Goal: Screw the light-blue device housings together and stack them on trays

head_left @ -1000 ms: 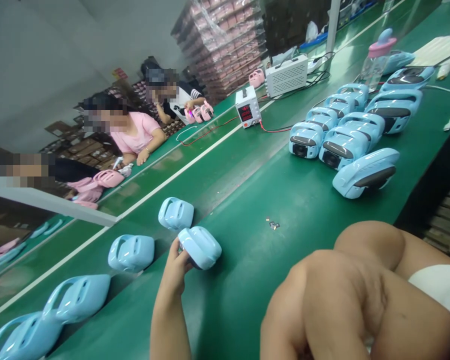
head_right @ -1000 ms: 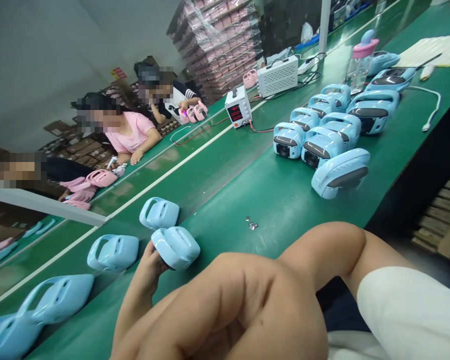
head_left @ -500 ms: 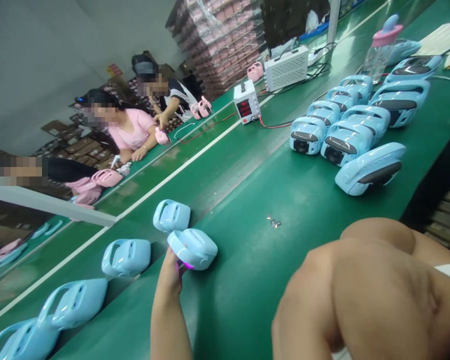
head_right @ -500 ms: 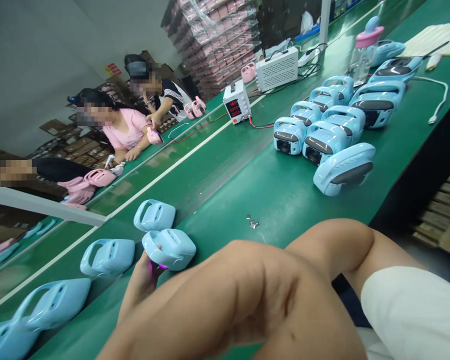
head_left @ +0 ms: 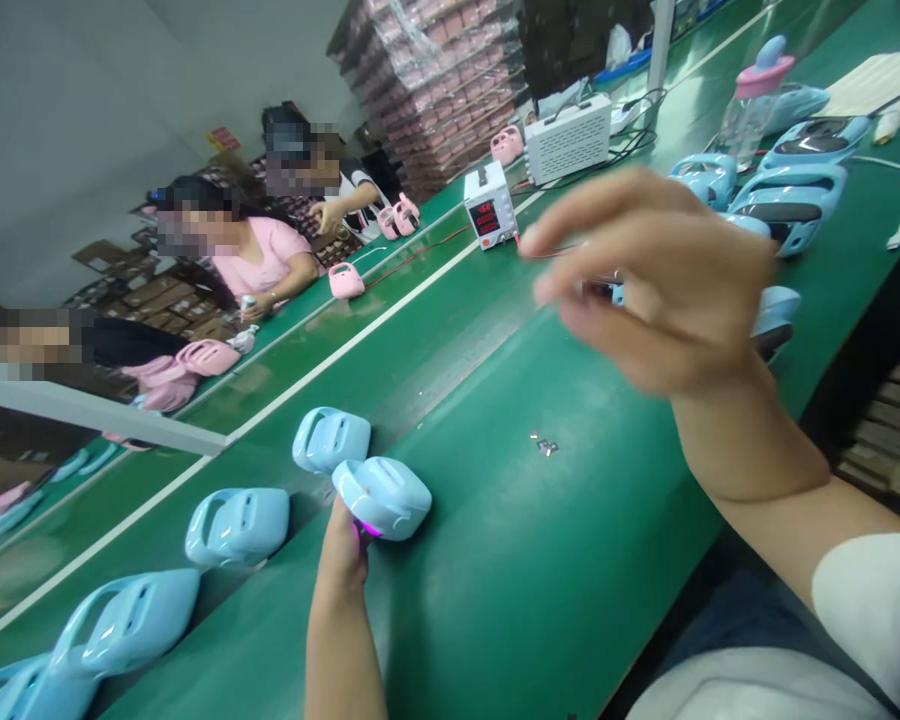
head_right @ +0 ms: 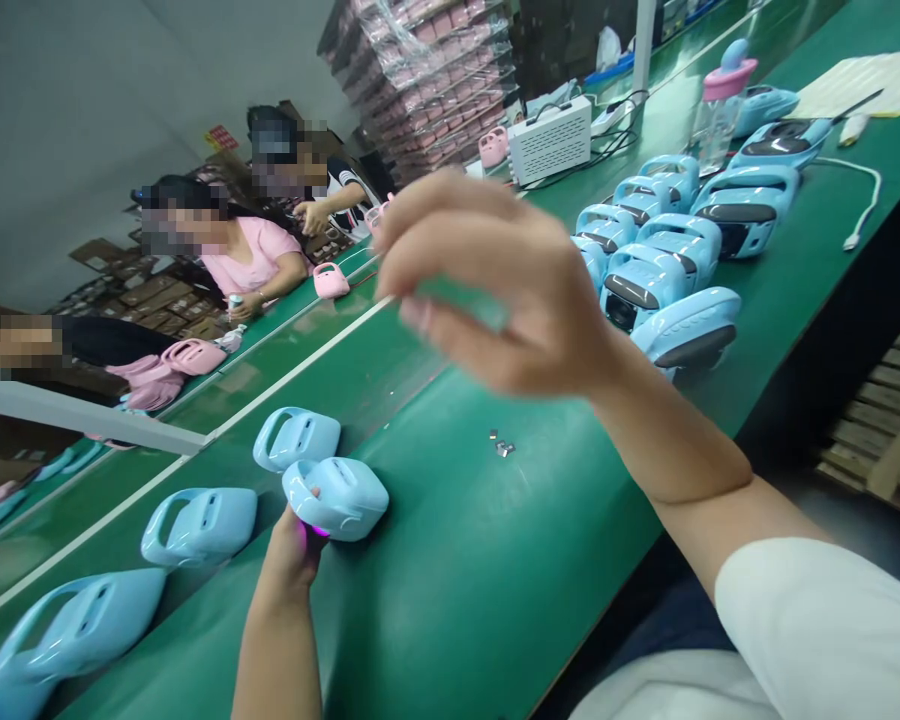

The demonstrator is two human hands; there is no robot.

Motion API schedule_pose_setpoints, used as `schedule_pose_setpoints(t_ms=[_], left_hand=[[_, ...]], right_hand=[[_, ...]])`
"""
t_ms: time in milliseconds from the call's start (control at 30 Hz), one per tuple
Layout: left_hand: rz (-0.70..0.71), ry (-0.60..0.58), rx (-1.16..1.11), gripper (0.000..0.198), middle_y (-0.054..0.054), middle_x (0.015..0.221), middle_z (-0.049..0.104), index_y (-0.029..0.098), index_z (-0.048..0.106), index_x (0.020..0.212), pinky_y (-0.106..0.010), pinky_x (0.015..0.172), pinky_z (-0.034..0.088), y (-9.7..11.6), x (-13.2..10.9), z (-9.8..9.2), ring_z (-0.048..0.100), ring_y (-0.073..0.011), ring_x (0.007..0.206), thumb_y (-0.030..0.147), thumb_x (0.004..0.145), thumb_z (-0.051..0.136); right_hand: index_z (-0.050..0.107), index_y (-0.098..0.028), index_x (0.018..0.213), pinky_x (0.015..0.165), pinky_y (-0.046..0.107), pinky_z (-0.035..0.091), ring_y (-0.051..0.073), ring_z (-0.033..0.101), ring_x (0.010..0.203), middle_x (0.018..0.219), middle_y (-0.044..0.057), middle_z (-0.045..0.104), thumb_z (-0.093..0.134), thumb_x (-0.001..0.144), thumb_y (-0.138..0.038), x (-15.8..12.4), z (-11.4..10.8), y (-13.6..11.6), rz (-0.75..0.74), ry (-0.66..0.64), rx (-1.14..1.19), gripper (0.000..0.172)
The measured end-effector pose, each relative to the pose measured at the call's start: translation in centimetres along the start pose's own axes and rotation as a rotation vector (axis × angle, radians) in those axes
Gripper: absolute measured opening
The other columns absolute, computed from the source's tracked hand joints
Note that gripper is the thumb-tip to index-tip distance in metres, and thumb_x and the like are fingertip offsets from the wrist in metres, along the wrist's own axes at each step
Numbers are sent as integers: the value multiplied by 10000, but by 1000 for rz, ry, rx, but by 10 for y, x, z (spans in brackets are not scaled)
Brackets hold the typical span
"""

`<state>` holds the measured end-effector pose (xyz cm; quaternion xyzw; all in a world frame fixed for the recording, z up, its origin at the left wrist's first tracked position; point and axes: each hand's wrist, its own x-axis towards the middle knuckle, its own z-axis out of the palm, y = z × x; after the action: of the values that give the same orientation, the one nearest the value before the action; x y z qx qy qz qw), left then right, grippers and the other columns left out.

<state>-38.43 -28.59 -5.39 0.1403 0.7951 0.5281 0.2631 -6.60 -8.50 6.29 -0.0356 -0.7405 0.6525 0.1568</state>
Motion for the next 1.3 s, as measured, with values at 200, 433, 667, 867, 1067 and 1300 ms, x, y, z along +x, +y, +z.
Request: schedule_pose_setpoints(t_ms=[200,433,667,867,1067,1300], left_hand=[[-48,-49,-60,394,29,734,634,259,601,1036,-252,544,430,-2,0,-6,564,-160,658,404,676,669],[49,49,6,521,-34,1084,601,257,485,1191,-287,736,427,18,-12,-17,574,-189,959,396,709,627],[250,236,-145,354,-8,1010,598,246,573,997,-323,806,399,43,-36,-33,557,-187,950,332,664,655],[334,228,-188,260,-9,967,621,227,621,892,-352,848,401,54,-58,-30,571,-192,936,324,656,668],[416,148,-197,245,-23,927,640,209,627,865,-338,837,434,55,-70,-14,596,-189,882,329,656,673],[315,-205,-74,542,-102,1201,563,212,517,1168,-337,924,422,34,-81,31,579,-224,1052,394,681,667]], right_hand=[[483,-51,1232,986,642,146,420,236,1259,1311,225,389,539,827,-294,55,-97,61,437,1070,-1050,476],[532,4,1121,917,555,228,377,280,1200,1282,307,365,496,841,-159,56,-137,115,660,1062,-1125,326],[440,-202,774,1014,470,7,255,134,1161,1247,164,427,583,802,-351,60,-164,160,-223,1348,-650,209],[565,-88,812,979,514,161,332,255,1186,1184,262,469,589,789,-288,65,-155,148,341,1298,-899,203],[674,-89,873,724,320,401,262,567,883,921,168,645,660,706,-262,72,-126,102,645,932,-954,241],[641,-114,718,531,235,315,113,454,589,648,4,549,688,667,-318,101,-34,82,244,458,-517,216]])
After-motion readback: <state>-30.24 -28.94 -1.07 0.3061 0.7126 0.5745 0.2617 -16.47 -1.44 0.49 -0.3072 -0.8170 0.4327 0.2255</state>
